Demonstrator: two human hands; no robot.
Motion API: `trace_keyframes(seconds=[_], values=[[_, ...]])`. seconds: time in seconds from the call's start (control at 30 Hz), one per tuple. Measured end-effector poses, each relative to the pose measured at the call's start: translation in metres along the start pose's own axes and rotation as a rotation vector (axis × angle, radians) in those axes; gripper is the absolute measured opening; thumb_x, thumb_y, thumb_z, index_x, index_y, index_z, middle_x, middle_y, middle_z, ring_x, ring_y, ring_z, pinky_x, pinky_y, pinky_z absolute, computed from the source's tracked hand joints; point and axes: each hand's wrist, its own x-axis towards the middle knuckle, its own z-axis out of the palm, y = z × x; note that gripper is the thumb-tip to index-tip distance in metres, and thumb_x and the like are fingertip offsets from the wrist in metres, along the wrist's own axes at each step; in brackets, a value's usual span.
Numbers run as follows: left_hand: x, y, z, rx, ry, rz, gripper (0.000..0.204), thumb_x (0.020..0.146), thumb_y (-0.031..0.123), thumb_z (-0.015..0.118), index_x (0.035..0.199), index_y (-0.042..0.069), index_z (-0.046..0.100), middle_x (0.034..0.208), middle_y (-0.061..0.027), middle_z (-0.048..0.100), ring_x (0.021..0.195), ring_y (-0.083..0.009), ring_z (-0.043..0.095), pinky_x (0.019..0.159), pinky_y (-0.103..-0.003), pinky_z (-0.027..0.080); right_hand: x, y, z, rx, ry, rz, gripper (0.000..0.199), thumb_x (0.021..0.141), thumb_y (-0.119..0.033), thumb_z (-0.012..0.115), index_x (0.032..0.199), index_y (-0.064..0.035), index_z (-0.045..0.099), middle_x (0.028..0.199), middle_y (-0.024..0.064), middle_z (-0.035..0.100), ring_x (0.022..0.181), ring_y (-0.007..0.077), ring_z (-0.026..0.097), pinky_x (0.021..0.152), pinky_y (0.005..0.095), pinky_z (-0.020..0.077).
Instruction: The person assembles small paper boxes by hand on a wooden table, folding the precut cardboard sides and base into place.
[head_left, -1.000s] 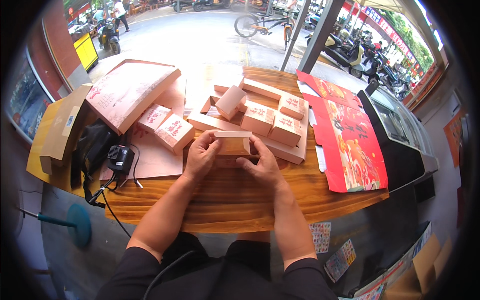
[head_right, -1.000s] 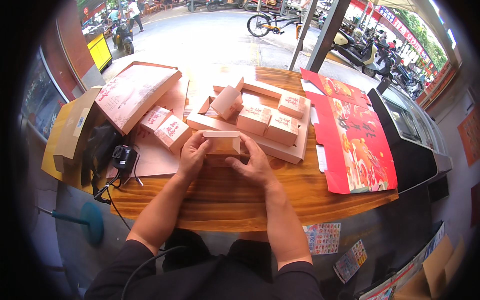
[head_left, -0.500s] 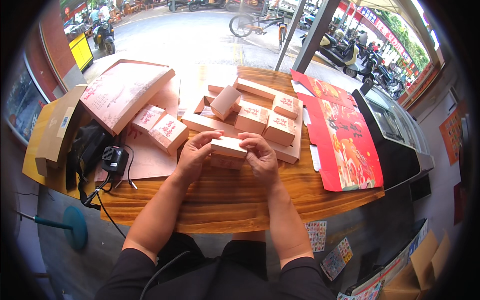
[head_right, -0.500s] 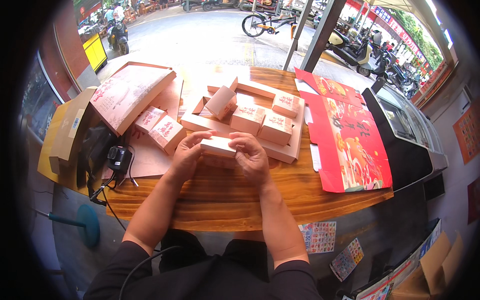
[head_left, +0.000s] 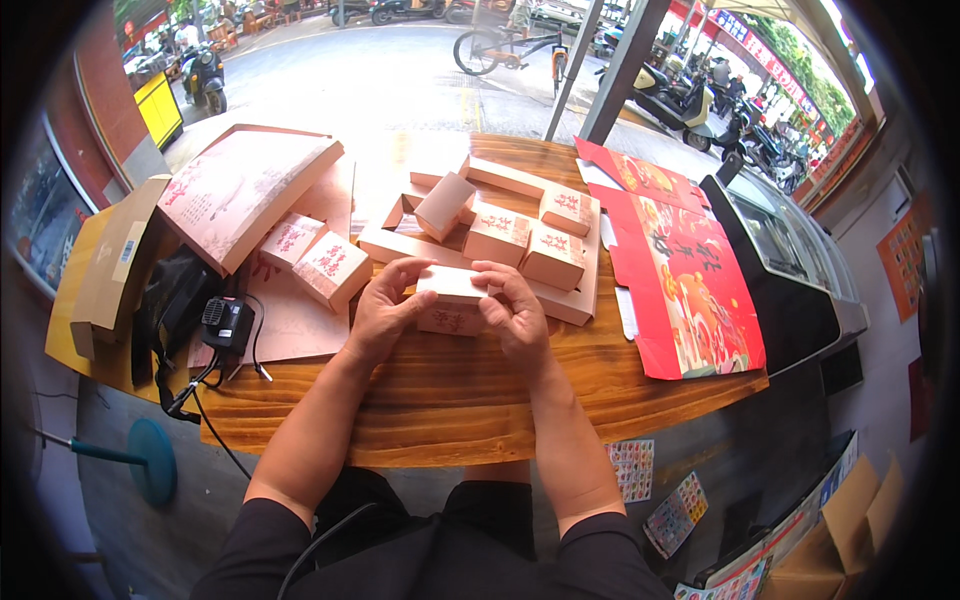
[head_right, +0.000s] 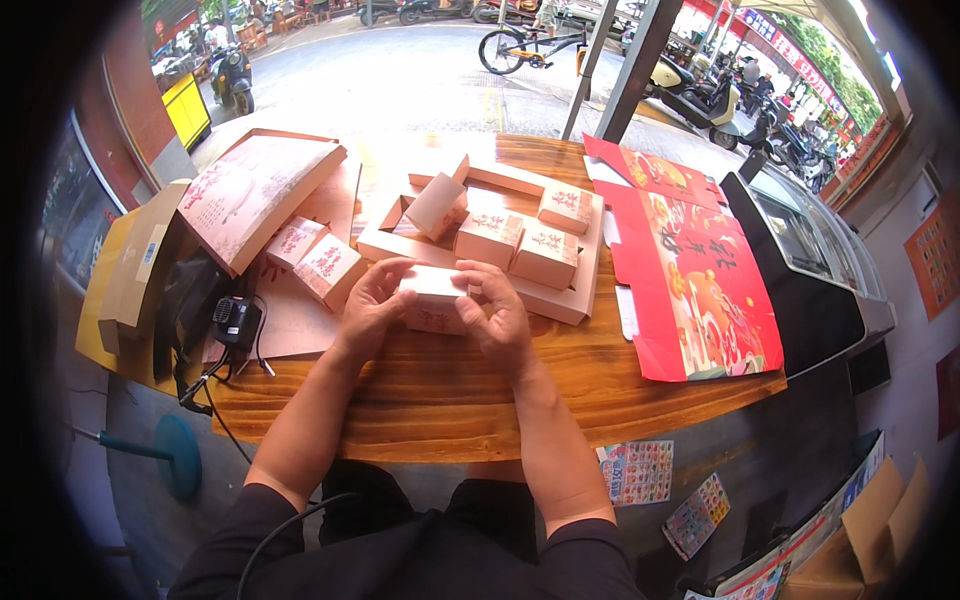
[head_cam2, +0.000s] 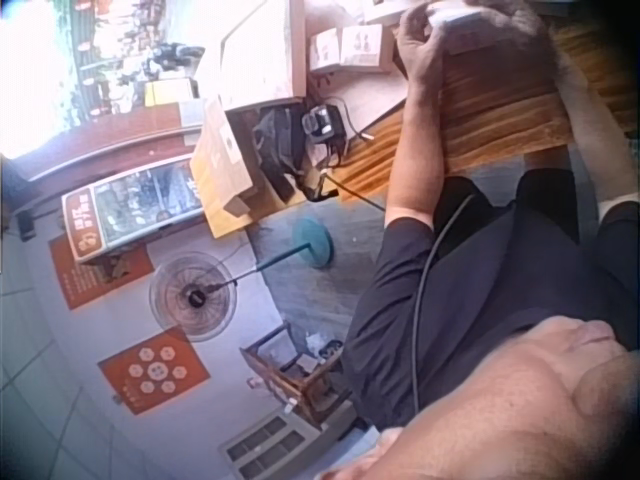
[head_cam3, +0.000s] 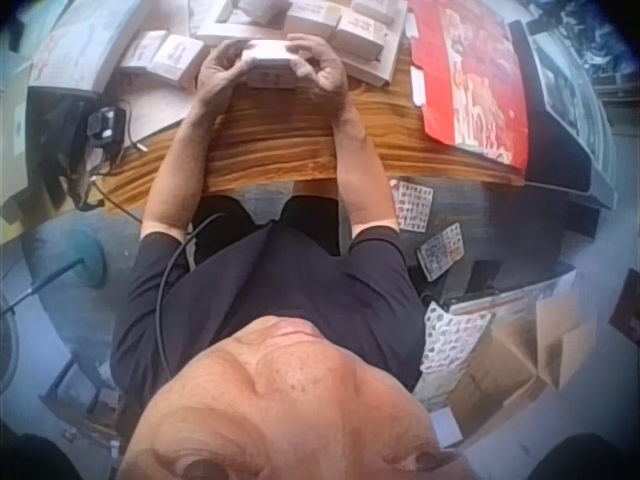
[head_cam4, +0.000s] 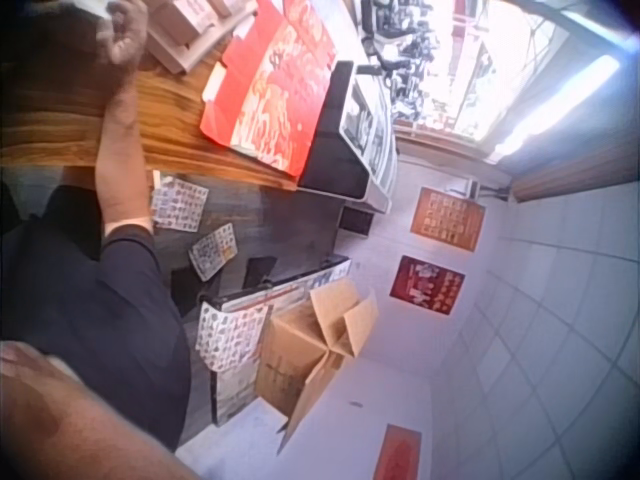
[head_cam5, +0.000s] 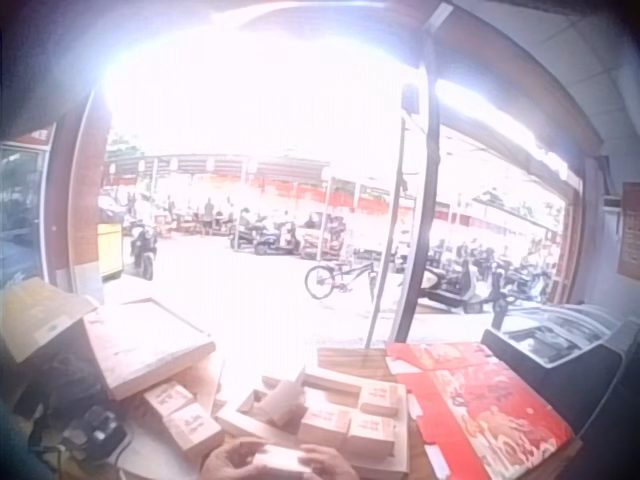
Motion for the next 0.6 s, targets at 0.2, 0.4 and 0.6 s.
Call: trace_keyframes(seconds=[0.2,0.4,0.6], values=[[-0.0002,-0.0039,0.002,0.084,0.009,0.044,0.041,0.091,0.016,0.071,0.127,0.003,0.055,0.12,-0.0099,0.062,0.109,-0.0138,0.058,0.093,-0.029,0.049,-0.0008,0.0057,0.0002,-0.05,0.035,0.012,0.024,0.084,-0.007,0.072,0.107,-0.0056,0.065,0.121,0.009,0.06,0.1,0.0154,0.057,0.084,0.0271,0.0471],[0.0005,-0.0065,0.0003,0.121,0.007,0.078,0.041,0.092,0.019,0.071,0.126,0.002,0.056,0.119,-0.0097,0.062,0.106,-0.0137,0.06,0.09,-0.027,0.051,-0.0017,0.0063,0.0009,-0.038,0.039,0.047,0.022,0.085,-0.007,0.071,0.106,-0.0056,0.064,0.12,0.0096,0.061,0.101,0.0158,0.058,0.084,0.0276,0.0477],[-0.0025,0.0009,0.0047,0.138,-0.01,0.056,0.037,0.093,0.019,0.069,0.124,0.002,0.057,0.117,-0.0084,0.062,0.104,-0.0131,0.06,0.089,-0.027,0.051,-0.0018,0.0054,-0.0014,-0.087,-0.003,0.021,0.019,0.089,-0.008,0.067,0.107,-0.0056,0.061,0.125,0.0081,0.057,0.097,0.0119,0.055,0.084,0.0252,0.0468]])
